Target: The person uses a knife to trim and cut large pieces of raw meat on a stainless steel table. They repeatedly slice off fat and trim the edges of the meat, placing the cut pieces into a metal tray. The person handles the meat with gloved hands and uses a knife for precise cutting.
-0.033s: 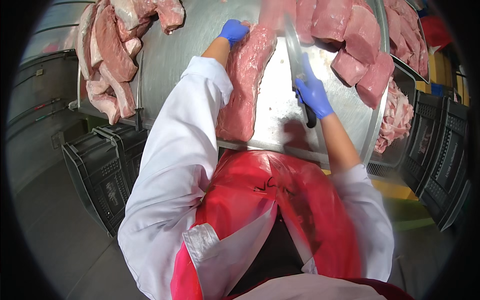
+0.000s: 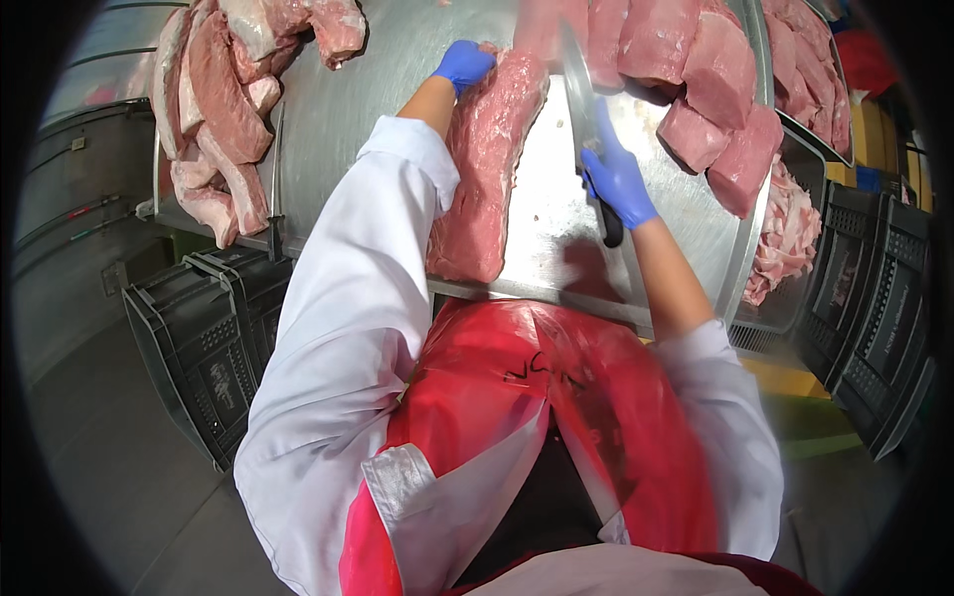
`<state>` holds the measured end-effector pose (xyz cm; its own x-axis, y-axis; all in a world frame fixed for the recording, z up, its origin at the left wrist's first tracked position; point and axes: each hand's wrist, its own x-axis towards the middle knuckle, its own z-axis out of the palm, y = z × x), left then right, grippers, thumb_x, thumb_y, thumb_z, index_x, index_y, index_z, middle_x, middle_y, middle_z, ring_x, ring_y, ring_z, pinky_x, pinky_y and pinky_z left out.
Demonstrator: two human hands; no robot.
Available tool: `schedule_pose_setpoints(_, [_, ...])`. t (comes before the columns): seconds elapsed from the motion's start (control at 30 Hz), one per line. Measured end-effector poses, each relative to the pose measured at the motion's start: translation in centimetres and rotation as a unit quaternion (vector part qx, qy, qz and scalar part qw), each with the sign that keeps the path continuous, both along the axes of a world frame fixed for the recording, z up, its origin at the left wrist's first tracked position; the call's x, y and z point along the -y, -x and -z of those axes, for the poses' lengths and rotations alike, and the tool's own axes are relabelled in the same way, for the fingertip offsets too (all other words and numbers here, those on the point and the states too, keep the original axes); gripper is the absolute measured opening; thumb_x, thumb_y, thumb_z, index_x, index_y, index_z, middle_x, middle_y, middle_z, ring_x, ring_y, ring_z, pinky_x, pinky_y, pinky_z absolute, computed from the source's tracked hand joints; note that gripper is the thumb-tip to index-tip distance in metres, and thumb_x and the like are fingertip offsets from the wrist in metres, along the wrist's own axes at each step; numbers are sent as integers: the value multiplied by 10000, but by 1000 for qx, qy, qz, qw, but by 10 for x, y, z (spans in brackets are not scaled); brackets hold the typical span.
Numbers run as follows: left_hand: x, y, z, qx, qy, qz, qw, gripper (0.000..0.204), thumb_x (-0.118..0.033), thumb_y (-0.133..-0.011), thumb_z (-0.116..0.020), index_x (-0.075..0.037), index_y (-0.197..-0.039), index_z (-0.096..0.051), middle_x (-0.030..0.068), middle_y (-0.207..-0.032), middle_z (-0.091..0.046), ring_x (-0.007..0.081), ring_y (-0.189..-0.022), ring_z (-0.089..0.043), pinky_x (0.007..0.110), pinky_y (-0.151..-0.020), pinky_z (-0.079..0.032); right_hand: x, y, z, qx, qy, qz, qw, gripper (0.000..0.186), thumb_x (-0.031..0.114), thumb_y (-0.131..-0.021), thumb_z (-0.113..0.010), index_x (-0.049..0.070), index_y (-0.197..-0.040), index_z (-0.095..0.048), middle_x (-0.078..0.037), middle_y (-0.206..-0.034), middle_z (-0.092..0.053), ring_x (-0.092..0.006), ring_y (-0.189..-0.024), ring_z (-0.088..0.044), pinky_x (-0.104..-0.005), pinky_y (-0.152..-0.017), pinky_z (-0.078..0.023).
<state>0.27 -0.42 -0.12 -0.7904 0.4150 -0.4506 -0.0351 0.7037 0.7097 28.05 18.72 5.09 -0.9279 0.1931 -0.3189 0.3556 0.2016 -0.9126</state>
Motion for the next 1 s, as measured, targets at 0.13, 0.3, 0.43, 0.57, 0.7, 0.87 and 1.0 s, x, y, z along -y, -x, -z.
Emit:
schedule_pose_setpoints(0.13, [21,-16,-11,-32,-17,-7,999,326,-256,-880,-681,51,-985,-719,92,-835,-700,169,-780,-651,341,-728,-511,31,63,18,-14,16,-11,1000,799,141,-955,-515,196,-1631,-94,-181,-848,-697,-236,-598,-663,-352,-579,-552])
schedule_pose_setpoints(0.3, [12,-19,-29,-153,-79,39,984,297,-229,-921,-657,50,-1013,-702,86,-865,-702,158,-748,-652,327,-704,-519,42,178,29,50,-16,-41,998,805,126,-921,-506,97,-1616,-101,-273,-986,-701,-337,-780,-718,-417,-740,-582])
schedule_pose_setpoints(0.43, [17,-8,-14,-141,-136,28,980,250,-194,-920,-672,36,-1015,-696,66,-856,-699,138,-745,-658,305,-694,-530,24,193,81,32,-228,-137,964,786,208,-931,-476,58,-1604,-98,-328,-1091,-674,-434,-1012,-680,-465,-939,-519])
schedule_pose_setpoints(0.57, [88,-10,19,-86,-158,-121,976,233,-188,-878,-689,7,-1006,-683,71,-820,-691,157,-771,-669,318,-712,-545,42,50,-92,216,-78,-262,937,715,240,-998,-453,147,-1624,-120,-296,-1050,-682,-379,-937,-684,-426,-880,-524])
schedule_pose_setpoints(0.7, [97,-17,22,-217,-5,-172,961,298,-268,-829,-742,-7,-958,-677,156,-843,-708,272,-792,-697,366,-751,-554,11,-40,-160,316,117,-170,926,750,60,-974,-505,247,-1629,-190,-74,-708,-587,-123,-507,-533,-291,-526,-481])
schedule_pose_setpoints(0.87, [6,-38,-43,-186,96,71,975,729,-622,-744,-725,33,-1064,-721,240,-979,-733,374,-885,-720,386,-818,-570,14,-32,-137,179,83,38,980,762,67,-974,-504,280,-1630,-181,-40,-685,-550,-99,-487,-488,-272,-478,-455])
schedule_pose_setpoints(1.0, [11,3,-3,-110,92,98,985,479,-436,-797,-702,38,-860,-738,206,-844,-730,348,-812,-716,384,-737,-558,42,20,-87,91,19,90,992,788,78,-964,-516,273,-1634,-150,-61,-734,-599,-117,-560,-538,-303,-510,-497])
